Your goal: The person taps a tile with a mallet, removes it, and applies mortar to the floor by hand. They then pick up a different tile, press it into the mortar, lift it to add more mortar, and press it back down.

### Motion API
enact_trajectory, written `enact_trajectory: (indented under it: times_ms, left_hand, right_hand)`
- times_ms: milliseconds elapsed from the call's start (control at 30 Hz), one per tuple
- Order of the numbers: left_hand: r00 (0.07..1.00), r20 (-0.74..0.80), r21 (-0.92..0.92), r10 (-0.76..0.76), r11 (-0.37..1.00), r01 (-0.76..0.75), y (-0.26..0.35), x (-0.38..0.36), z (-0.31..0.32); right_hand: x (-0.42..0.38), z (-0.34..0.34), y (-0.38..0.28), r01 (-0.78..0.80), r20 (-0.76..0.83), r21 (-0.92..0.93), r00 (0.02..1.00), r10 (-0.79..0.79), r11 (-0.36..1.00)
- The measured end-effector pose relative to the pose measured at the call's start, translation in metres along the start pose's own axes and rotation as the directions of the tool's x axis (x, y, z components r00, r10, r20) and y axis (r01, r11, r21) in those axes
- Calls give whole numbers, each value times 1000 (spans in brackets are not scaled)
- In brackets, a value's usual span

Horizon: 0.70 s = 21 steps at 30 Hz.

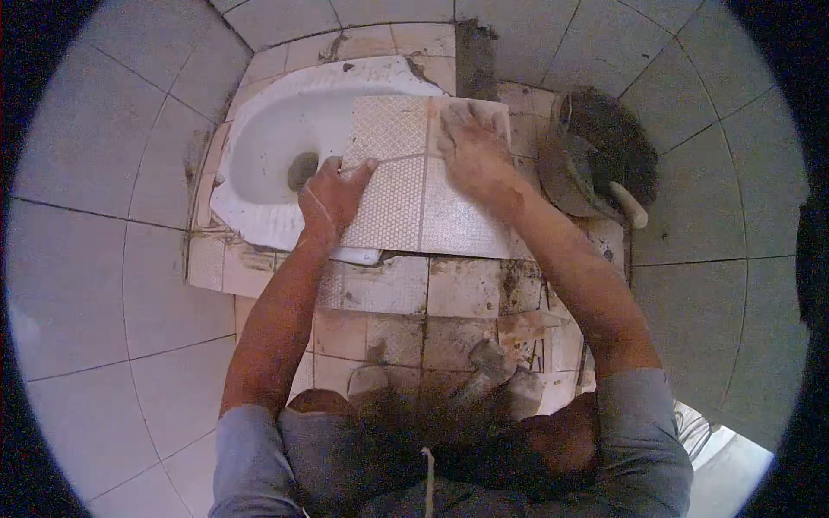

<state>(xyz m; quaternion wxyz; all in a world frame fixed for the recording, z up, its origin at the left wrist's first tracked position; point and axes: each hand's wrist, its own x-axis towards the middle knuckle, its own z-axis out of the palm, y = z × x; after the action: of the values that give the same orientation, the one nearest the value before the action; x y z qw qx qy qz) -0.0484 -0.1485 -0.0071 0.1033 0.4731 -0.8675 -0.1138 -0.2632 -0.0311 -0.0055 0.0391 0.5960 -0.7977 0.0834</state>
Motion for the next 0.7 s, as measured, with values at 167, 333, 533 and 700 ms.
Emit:
enact_trajectory:
  times_ms: [167, 333, 533, 700]
  left_hand:
    - [991, 91, -40, -99, 994, 103, 14, -4, -19]
    - [998, 63, -42, -28, 999, 31, -4, 2, -1]
    - [996, -3, -99, -85, 992, 84, 12, -5, -9]
    - [999, 34, -6, -2, 1000, 2, -9, 15, 0]
  right_hand:
    - [-9, -3, -4, 42, 16, 84, 999, -43, 996]
    - [-58, -33, -1, -53, -38, 148, 997, 59, 988]
    - [-85, -28, 42, -443, 136, 520, 887, 441, 731]
    - [-66, -3, 57, -412, 179, 719, 888, 424, 559]
